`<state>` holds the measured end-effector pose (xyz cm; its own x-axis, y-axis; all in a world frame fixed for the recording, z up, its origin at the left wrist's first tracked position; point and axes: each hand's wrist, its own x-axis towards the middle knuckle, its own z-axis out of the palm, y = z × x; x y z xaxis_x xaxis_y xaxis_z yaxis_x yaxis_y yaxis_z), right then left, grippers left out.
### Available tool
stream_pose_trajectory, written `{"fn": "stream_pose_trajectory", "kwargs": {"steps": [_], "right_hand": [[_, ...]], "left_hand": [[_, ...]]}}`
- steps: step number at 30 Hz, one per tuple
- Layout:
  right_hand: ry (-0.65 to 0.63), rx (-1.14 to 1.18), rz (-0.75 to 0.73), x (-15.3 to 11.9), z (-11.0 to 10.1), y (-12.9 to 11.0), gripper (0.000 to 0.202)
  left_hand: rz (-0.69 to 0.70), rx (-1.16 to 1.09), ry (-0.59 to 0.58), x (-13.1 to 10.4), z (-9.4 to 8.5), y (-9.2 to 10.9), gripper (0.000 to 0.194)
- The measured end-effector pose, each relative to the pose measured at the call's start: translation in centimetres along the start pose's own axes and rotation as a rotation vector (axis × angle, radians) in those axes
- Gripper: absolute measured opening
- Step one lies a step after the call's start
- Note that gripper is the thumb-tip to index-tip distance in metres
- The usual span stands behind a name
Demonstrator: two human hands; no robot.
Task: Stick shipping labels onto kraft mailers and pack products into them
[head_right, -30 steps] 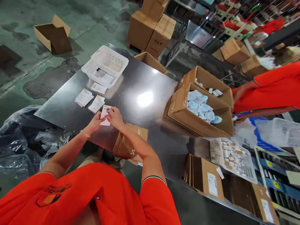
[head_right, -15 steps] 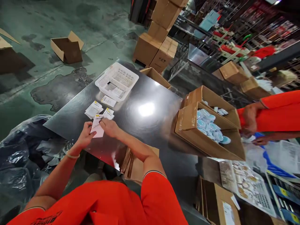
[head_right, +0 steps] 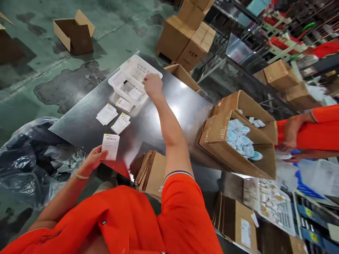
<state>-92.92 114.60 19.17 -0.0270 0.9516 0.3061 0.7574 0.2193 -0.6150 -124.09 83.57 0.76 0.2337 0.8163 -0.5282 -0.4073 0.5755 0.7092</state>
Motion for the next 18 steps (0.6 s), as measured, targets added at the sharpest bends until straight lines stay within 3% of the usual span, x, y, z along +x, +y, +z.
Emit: {"fn": "stream_pose_trajectory", "kwargs": {"steps": [2,5,7,10,13,15,18], "right_hand": [[-0.135,0.176,0.04,-7.9,1.7,-1.0,0.043],[-0.505,0.271,0.275,-19.7,3.4,-2.7,0.038],[-0.659,0.334,0.437,-25.1,3.6,-3.3,0.038],[-0.605,0.384,0.521,-29.2,2.8,-3.5,0.036],[-0.468,0.426,0.434,-31.2,1.1,-3.4,0.036],[-0.419,0.453,0.339,-32.9,-0.1,-3.5,0.036],[-0.342,0.46,0.242,-36.3,-1.2,-3.9,0.036]], "left_hand": [[0.015,-0.012,0.005,-0.2,1.1,0.0,0.08],[0.073,0.006,0.046,-0.6,3.0,-0.1,0.077],[0.14,0.035,0.09,-1.1,4.7,-0.2,0.076],[0.218,0.04,0.117,-2.4,7.4,-0.6,0.07],[0.226,-0.059,0.154,-4.1,9.1,-1.4,0.05],[0.197,-0.114,0.205,-5.5,9.2,-2.2,0.034],[0.106,-0.091,0.274,-8.0,7.5,-4.1,0.021]]}}
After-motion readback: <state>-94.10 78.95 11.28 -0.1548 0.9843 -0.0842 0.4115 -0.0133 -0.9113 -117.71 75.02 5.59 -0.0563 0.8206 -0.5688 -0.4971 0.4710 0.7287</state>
